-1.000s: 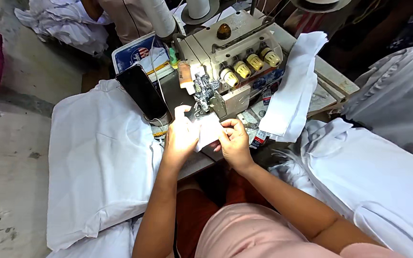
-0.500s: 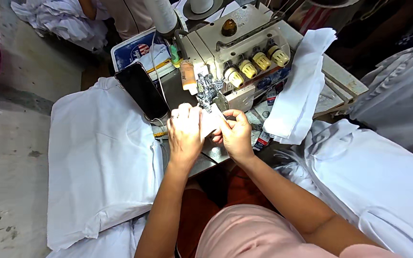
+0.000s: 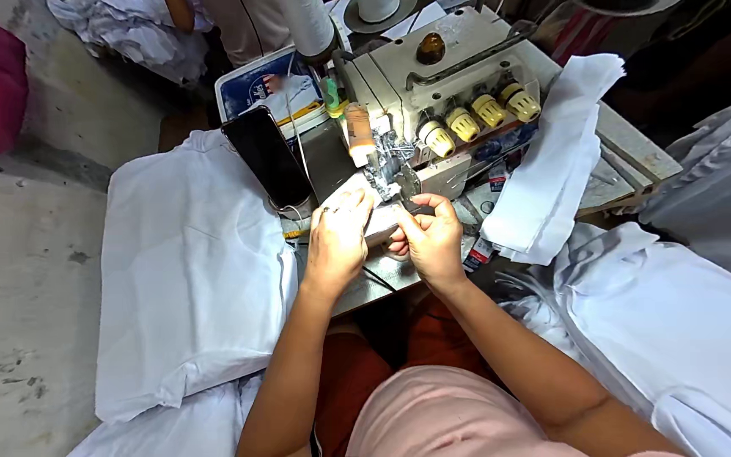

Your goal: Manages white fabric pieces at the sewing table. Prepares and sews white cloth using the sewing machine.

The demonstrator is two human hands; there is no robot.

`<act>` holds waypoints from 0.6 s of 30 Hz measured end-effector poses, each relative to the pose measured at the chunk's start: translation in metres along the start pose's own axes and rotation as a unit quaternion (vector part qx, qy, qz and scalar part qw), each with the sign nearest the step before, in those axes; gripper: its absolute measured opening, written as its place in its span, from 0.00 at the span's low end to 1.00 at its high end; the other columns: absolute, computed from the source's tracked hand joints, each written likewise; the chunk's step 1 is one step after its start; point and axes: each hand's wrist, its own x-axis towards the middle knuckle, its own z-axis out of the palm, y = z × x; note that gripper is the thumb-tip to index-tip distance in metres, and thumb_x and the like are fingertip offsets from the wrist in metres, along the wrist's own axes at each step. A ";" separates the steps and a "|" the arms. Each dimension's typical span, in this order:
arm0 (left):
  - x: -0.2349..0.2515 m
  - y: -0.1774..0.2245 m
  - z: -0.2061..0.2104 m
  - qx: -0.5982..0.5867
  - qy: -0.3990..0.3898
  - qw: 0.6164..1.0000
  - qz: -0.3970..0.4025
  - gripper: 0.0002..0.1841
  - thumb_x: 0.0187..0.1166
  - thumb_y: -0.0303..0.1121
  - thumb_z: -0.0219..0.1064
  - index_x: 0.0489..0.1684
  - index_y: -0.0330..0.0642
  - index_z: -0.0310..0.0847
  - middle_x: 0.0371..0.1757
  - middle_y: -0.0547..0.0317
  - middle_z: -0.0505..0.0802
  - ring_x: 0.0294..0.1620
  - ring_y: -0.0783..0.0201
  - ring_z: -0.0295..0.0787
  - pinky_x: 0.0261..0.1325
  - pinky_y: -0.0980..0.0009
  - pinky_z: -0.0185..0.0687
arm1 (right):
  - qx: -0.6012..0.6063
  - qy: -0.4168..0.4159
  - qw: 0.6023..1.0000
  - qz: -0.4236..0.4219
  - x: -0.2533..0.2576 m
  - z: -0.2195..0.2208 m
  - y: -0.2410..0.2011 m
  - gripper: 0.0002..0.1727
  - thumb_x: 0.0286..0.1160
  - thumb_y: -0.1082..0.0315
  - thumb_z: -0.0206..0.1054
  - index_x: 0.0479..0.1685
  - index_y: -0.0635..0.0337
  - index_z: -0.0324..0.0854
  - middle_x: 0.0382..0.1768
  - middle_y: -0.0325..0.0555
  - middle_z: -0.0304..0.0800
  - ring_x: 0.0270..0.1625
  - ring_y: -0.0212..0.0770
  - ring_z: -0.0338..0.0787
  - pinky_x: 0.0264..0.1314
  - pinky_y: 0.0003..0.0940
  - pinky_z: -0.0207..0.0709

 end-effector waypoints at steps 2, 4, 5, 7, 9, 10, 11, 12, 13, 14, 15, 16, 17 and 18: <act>0.009 -0.008 -0.001 0.009 -0.002 1.000 -0.014 0.21 0.77 0.21 0.57 0.67 0.36 0.87 0.72 0.45 0.88 0.75 0.41 0.81 0.71 0.41 0.73 | -0.006 -0.004 1.000 -0.021 -0.002 -0.001 0.002 0.15 0.77 0.77 0.70 0.56 0.61 0.69 0.15 0.33 0.83 0.16 0.28 0.88 0.23 0.23 0.86; 0.011 -0.010 -0.003 0.022 0.013 0.999 -0.026 0.21 0.77 0.22 0.57 0.66 0.35 0.87 0.70 0.43 0.89 0.71 0.37 0.82 0.69 0.43 0.74 | -0.015 -0.016 0.999 -0.047 -0.006 -0.003 0.005 0.13 0.76 0.79 0.68 0.53 0.62 0.70 0.16 0.31 0.83 0.18 0.26 0.87 0.25 0.22 0.86; 0.010 -0.007 -0.004 0.024 0.013 0.999 -0.037 0.20 0.77 0.21 0.58 0.66 0.34 0.87 0.69 0.40 0.89 0.69 0.35 0.81 0.68 0.43 0.74 | -0.018 -0.025 0.998 -0.059 -0.009 -0.004 0.006 0.12 0.76 0.79 0.68 0.50 0.61 0.71 0.17 0.30 0.84 0.19 0.24 0.87 0.26 0.20 0.86; 0.003 0.001 -0.007 0.015 0.016 0.998 -0.065 0.19 0.77 0.20 0.60 0.65 0.34 0.87 0.65 0.36 0.88 0.66 0.33 0.81 0.66 0.43 0.75 | -0.019 -0.052 0.996 -0.071 -0.015 -0.007 0.007 0.07 0.76 0.80 0.66 0.45 0.61 0.75 0.19 0.29 0.86 0.21 0.22 0.88 0.28 0.18 0.85; -0.008 0.014 -0.009 0.005 0.023 0.996 -0.091 0.20 0.75 0.18 0.61 0.64 0.33 0.88 0.65 0.32 0.87 0.66 0.32 0.82 0.66 0.41 0.76 | -0.024 -0.090 0.994 -0.060 -0.019 -0.010 0.008 0.03 0.79 0.78 0.64 0.42 0.61 0.77 0.21 0.29 0.87 0.22 0.21 0.87 0.29 0.16 0.84; -0.015 0.020 -0.009 0.006 0.038 0.995 -0.095 0.18 0.74 0.18 0.62 0.61 0.32 0.89 0.63 0.33 0.88 0.64 0.34 0.85 0.65 0.43 0.79 | -0.025 -0.106 0.993 -0.047 -0.020 -0.012 0.008 0.02 0.80 0.78 0.63 0.42 0.62 0.78 0.21 0.29 0.87 0.22 0.21 0.87 0.29 0.16 0.84; -0.022 0.026 -0.008 0.004 0.050 0.994 -0.099 0.16 0.74 0.18 0.62 0.56 0.30 0.90 0.61 0.34 0.89 0.63 0.36 0.86 0.63 0.46 0.81 | -0.028 -0.119 0.992 -0.035 -0.021 -0.012 0.009 0.02 0.80 0.78 0.62 0.41 0.64 0.80 0.21 0.30 0.87 0.22 0.21 0.87 0.29 0.16 0.84; -0.028 0.032 -0.008 0.001 0.059 0.993 -0.104 0.15 0.74 0.18 0.62 0.53 0.30 0.91 0.60 0.35 0.89 0.61 0.39 0.87 0.61 0.49 0.83 | -0.033 -0.131 0.991 -0.022 -0.022 -0.013 0.009 0.03 0.81 0.78 0.62 0.41 0.65 0.81 0.21 0.30 0.87 0.22 0.21 0.87 0.30 0.16 0.84; -0.034 0.039 -0.009 -0.003 0.062 0.992 -0.113 0.14 0.74 0.18 0.62 0.51 0.30 0.91 0.59 0.34 0.89 0.59 0.40 0.88 0.59 0.52 0.85 | -0.039 -0.145 0.989 -0.008 -0.022 -0.014 0.009 0.05 0.82 0.77 0.61 0.41 0.66 0.81 0.22 0.31 0.87 0.23 0.21 0.87 0.31 0.16 0.84; -0.039 0.047 -0.011 -0.008 0.061 0.990 -0.124 0.13 0.74 0.18 0.62 0.50 0.30 0.92 0.58 0.33 0.89 0.56 0.41 0.89 0.56 0.53 0.87 | -0.043 -0.157 0.987 0.004 -0.022 -0.015 0.009 0.06 0.84 0.77 0.59 0.42 0.66 0.82 0.23 0.32 0.88 0.24 0.22 0.88 0.32 0.16 0.84; -0.042 0.055 -0.012 -0.012 0.060 0.989 -0.135 0.14 0.73 0.18 0.62 0.50 0.29 0.92 0.56 0.31 0.89 0.52 0.41 0.90 0.52 0.54 0.88 | -0.043 -0.169 0.985 0.015 -0.021 -0.016 0.008 0.08 0.85 0.76 0.58 0.42 0.67 0.83 0.24 0.32 0.89 0.26 0.22 0.89 0.33 0.17 0.84; -0.045 0.063 -0.013 -0.022 0.055 0.988 -0.146 0.15 0.72 0.17 0.62 0.52 0.29 0.92 0.54 0.31 0.88 0.48 0.41 0.90 0.50 0.55 0.88 | -0.038 -0.179 0.983 0.023 -0.021 -0.016 0.008 0.10 0.86 0.75 0.56 0.42 0.68 0.83 0.25 0.33 0.90 0.27 0.22 0.89 0.35 0.17 0.85; -0.047 0.071 -0.015 -0.034 0.047 0.986 -0.154 0.16 0.72 0.17 0.62 0.53 0.28 0.91 0.53 0.30 0.89 0.46 0.41 0.91 0.49 0.56 0.88 | -0.027 -0.187 0.981 0.034 -0.020 -0.016 0.006 0.12 0.87 0.75 0.55 0.41 0.67 0.84 0.25 0.32 0.89 0.28 0.22 0.89 0.36 0.18 0.84; -0.048 0.078 -0.015 -0.050 0.039 0.985 -0.159 0.17 0.71 0.17 0.62 0.55 0.27 0.91 0.52 0.30 0.89 0.46 0.41 0.91 0.49 0.57 0.89 | -0.013 -0.192 0.980 0.044 -0.019 -0.016 0.005 0.14 0.88 0.74 0.53 0.38 0.65 0.84 0.24 0.31 0.89 0.28 0.21 0.88 0.37 0.17 0.84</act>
